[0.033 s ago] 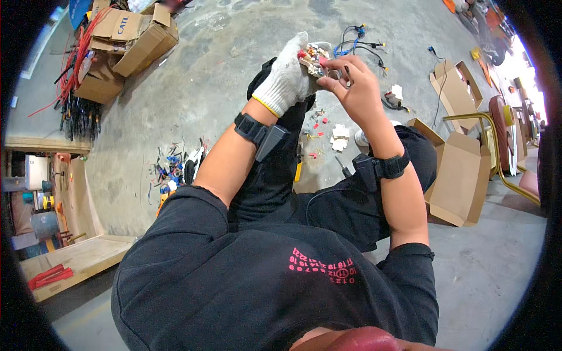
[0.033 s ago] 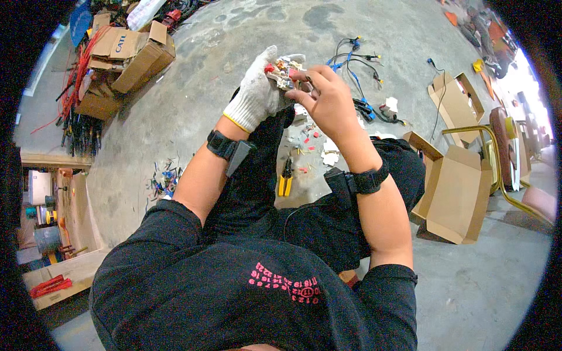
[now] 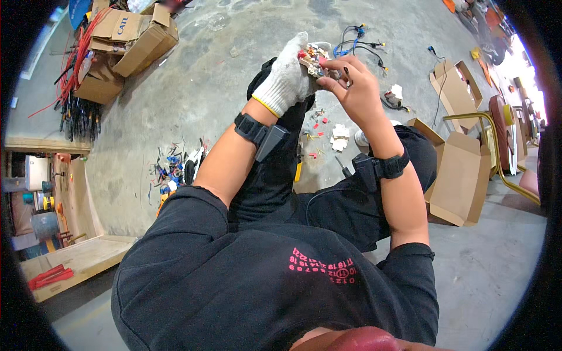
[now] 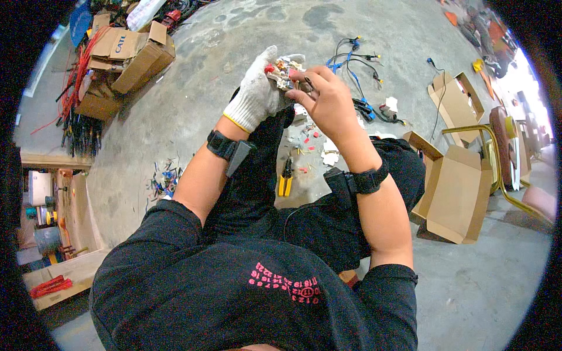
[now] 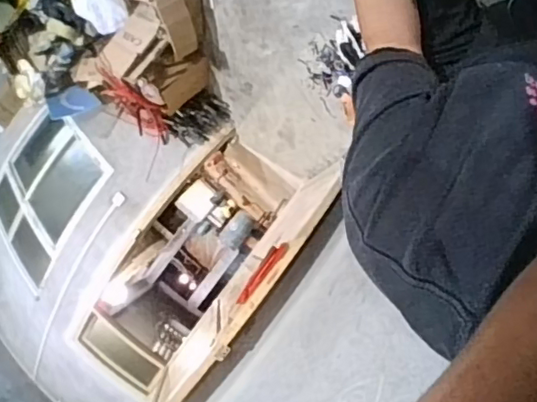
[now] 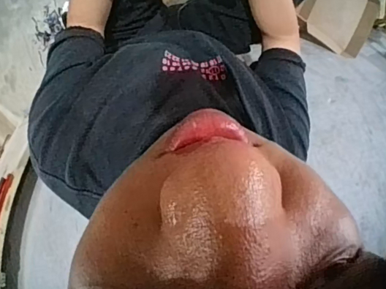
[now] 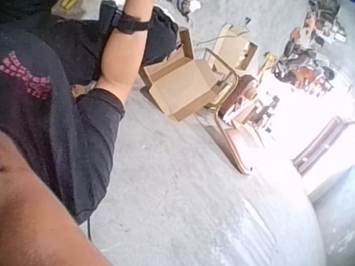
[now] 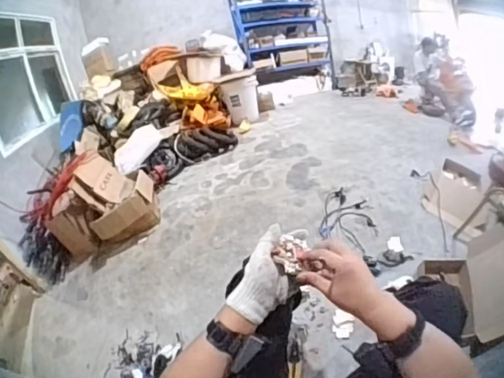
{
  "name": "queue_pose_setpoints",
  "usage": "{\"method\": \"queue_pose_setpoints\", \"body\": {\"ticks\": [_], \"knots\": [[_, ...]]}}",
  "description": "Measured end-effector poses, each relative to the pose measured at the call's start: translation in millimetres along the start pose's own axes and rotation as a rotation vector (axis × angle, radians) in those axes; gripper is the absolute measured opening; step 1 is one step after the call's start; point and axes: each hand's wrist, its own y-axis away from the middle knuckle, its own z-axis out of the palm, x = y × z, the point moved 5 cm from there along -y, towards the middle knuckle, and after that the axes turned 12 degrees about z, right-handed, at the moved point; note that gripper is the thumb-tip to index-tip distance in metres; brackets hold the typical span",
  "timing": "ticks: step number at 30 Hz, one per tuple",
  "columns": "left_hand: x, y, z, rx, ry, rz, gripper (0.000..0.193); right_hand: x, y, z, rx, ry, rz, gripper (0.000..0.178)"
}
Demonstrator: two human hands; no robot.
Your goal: Repairing or inspecting an electrical circuit breaker component using a screwdriver.
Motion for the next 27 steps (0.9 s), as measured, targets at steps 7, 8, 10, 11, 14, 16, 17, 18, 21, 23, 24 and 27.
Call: {"method": "queue_pose_setpoints", "body": {"ticks": [7,8,10,11,14,16,17,18,21,23,24,27], "knots": [[1.2,-1.6,2.8,0.008,-0.092,0.075,0.047,4.1,1.6,2.3,0.063,-0.034,-0.040,0.015],[2.1,-0.4,4.9,-0.001,-0.128,0.093,0.046,6.6,1.1,2.3,0.041,-0.055,-0.019,0.016],[3.0,2.2,8.4,-0.008,-0.166,0.112,0.046,7.7,0.8,2.3,0.018,-0.079,0.003,0.017],[3.3,2.4,9.6,0.014,-0.189,0.137,0.046,7.9,0.9,2.0,0.006,-0.054,0.014,0.017],[4.2,2.2,7.4,0.028,-0.213,0.162,0.046,4.6,1.2,0.8,-0.009,-0.045,0.044,0.016],[3.3,2.0,10.2,0.018,-0.213,0.160,0.047,4.2,1.7,-1.0,-0.010,-0.059,0.063,0.015],[1.9,1.9,10.6,0.037,-0.228,0.157,0.047,5.1,1.9,-0.9,-0.025,-0.057,0.086,0.015],[1.3,2.4,10.7,0.057,-0.243,0.154,0.048,6.1,2.1,-0.3,-0.040,-0.055,0.110,0.015],[3.3,1.1,9.5,-0.010,-0.257,0.142,0.049,6.6,2.2,-0.5,-0.027,-0.070,0.103,0.015],[1.6,2.1,9.6,0.004,-0.248,0.123,0.049,10.0,2.5,1.7,-0.043,-0.109,0.156,0.015],[0.8,2.5,10.0,0.017,-0.238,0.104,0.049,12.9,2.4,3.2,-0.059,-0.147,0.207,0.014],[-1.9,-1.8,3.5,-0.008,-0.235,0.085,0.050,11.3,2.1,5.3,-0.020,-0.079,0.132,0.013]]}}
